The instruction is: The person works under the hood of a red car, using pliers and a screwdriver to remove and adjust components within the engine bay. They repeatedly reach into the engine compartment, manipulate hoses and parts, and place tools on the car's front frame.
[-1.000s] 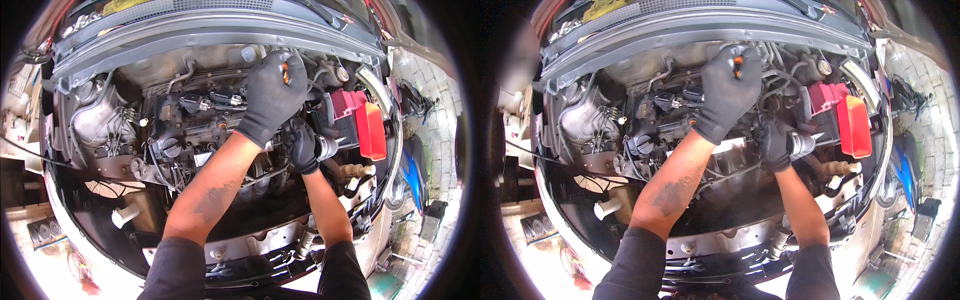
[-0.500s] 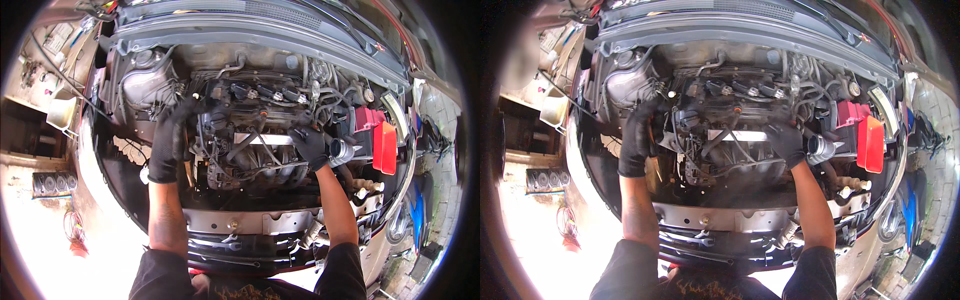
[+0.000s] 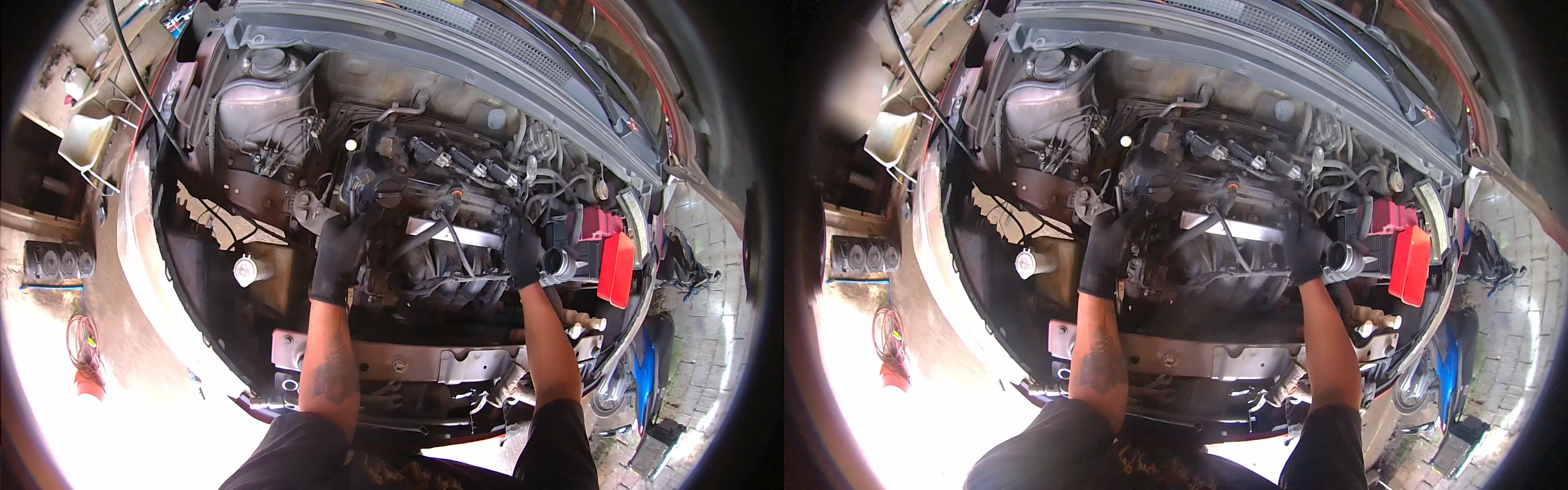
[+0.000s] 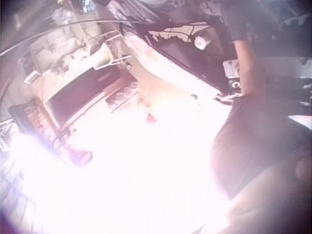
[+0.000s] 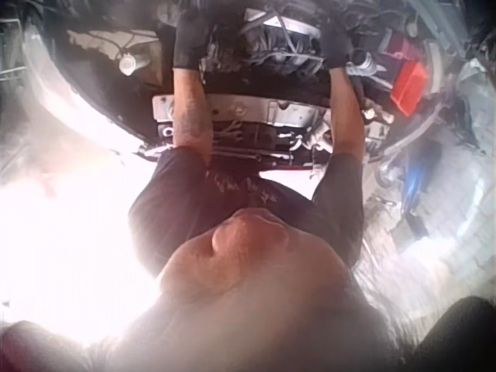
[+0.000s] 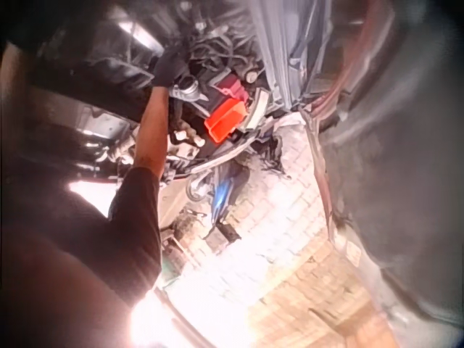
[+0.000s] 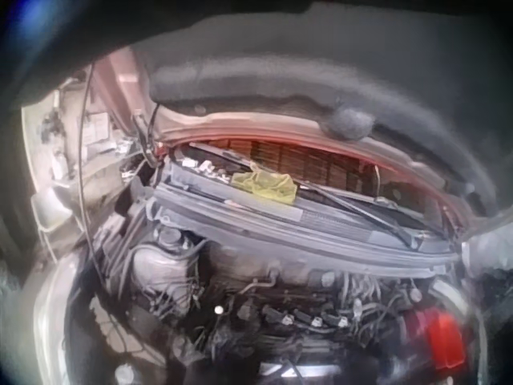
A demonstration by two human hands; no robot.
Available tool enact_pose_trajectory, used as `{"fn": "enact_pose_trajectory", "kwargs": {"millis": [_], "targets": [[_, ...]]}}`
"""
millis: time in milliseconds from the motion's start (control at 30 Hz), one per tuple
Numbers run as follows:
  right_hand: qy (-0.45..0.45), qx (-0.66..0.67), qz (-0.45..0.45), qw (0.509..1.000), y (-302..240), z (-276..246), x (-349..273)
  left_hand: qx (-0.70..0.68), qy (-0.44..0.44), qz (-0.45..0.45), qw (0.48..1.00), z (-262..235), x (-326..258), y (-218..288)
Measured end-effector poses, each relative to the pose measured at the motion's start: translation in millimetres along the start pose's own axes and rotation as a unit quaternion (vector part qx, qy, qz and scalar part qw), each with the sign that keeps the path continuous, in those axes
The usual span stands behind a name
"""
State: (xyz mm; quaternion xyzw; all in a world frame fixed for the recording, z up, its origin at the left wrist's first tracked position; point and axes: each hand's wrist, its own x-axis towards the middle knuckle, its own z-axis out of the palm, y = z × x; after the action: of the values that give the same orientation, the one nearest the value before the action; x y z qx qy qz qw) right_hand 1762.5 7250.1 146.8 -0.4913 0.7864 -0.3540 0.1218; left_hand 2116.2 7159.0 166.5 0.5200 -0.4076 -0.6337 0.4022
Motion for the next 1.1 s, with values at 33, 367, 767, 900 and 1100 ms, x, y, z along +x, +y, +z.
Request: {"fn": "enact_pose_trajectory", "kwargs": {"millis": [33,367,767,900,1100], "targets": [[0.012,-0.004,-0.039,0.999,-8.2,-1.1,-0.8,0.037,-0.023,0.007,0.999,-6.2,1.5,-4.3],[-0.136,0.042,-0.048,0.989,-121.7,27.7,-42.2,0.176,-0.1,-0.065,0.977,3.4,2.2,19.9],[-0.48,0.107,0.023,0.87,-90.3,-86.9,-113.4,0.132,-0.062,0.018,0.989,3.1,-4.0,9.9],[-0.391,0.016,-0.239,0.889,-71.4,-81.9,-143.6,0.172,-0.099,0.189,0.962,-7.0,-3.1,2.5],[-0.443,0.036,-0.238,0.863,-99.0,-88.9,-137.0,0.411,-0.145,0.302,0.848,-28.6,-21.9,37.9]]}}
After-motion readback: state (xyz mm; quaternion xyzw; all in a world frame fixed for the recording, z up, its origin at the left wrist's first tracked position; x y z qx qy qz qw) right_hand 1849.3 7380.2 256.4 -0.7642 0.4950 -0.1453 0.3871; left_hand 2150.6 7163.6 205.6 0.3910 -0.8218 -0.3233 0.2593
